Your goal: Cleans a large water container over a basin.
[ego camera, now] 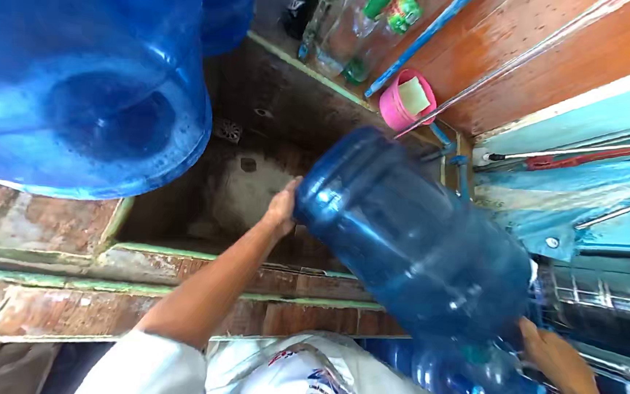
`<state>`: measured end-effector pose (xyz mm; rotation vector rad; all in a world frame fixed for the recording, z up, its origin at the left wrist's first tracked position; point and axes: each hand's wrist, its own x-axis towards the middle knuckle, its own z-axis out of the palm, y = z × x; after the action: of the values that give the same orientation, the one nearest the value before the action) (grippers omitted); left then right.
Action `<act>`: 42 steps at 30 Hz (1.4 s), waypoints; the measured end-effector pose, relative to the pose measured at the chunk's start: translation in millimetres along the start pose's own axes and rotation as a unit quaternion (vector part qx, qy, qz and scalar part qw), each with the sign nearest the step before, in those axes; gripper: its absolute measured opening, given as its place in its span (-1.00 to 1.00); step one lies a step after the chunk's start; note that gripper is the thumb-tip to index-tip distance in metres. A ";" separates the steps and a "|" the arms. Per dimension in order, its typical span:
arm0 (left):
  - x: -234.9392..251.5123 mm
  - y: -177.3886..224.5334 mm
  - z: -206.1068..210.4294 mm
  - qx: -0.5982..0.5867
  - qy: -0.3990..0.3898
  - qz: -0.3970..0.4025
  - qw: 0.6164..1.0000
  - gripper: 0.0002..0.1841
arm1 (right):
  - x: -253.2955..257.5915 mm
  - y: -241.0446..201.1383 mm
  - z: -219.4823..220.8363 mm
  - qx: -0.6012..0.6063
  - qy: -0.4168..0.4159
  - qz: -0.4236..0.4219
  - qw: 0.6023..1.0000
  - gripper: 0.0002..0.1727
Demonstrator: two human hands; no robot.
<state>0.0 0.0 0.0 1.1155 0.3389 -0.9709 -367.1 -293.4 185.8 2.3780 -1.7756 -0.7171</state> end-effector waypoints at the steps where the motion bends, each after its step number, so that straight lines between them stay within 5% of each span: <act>1: 22.5 4.8 -6.2 -0.023 0.021 -0.019 0.999 -0.34 | -3.1 -20.7 -8.1 -0.013 0.016 -0.027 0.999 -0.17; 5: 99.9 -3.1 -30.7 -0.045 0.130 -0.038 0.990 -0.18 | 8.2 -97.6 -33.7 -0.048 0.011 -0.087 0.995 -0.21; 12: 164.3 -39.9 -58.4 0.020 0.313 -0.008 0.950 -0.43 | 42.0 -191.3 -12.8 -0.117 -0.100 -0.078 0.985 -0.16; 17: 195.2 -63.4 -88.5 0.141 0.304 -0.028 0.942 -0.35 | 40.7 -217.2 -8.4 -0.125 -0.178 -0.164 0.962 -0.12; 21: 197.5 -54.2 -95.1 0.226 0.294 -0.056 0.927 -0.36 | 43.8 -210.8 -19.1 -0.028 -0.271 -0.307 0.912 -0.48; 26: 140.9 -0.3 -61.2 0.404 0.115 -0.098 0.902 -0.32 | 33.0 -206.0 -21.7 0.142 -0.437 -0.318 0.829 -0.64; 29: 63.9 20.9 -23.3 0.475 0.027 -0.075 0.877 -0.19 | 17.0 -209.5 -16.1 0.173 -0.376 -0.311 0.855 -0.58; 33: -8.6 5.7 18.3 0.514 0.012 0.017 0.858 0.14 | -1.9 -206.8 -12.0 0.170 -0.281 -0.373 0.868 -0.44; 36: -10.5 -13.0 30.9 0.483 0.084 0.075 0.869 0.30 | -22.4 -217.1 -2.7 0.181 -0.210 -0.366 0.889 -0.55; 42: 11.0 -13.9 26.3 0.463 0.101 0.148 0.868 0.17 | -48.2 -219.5 32.9 0.289 -0.125 -0.368 0.875 -0.61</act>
<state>-10.6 -29.6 -4.1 2.0867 -0.1788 -0.7296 -197.2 -171.7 96.8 3.5980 -1.2082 -0.6180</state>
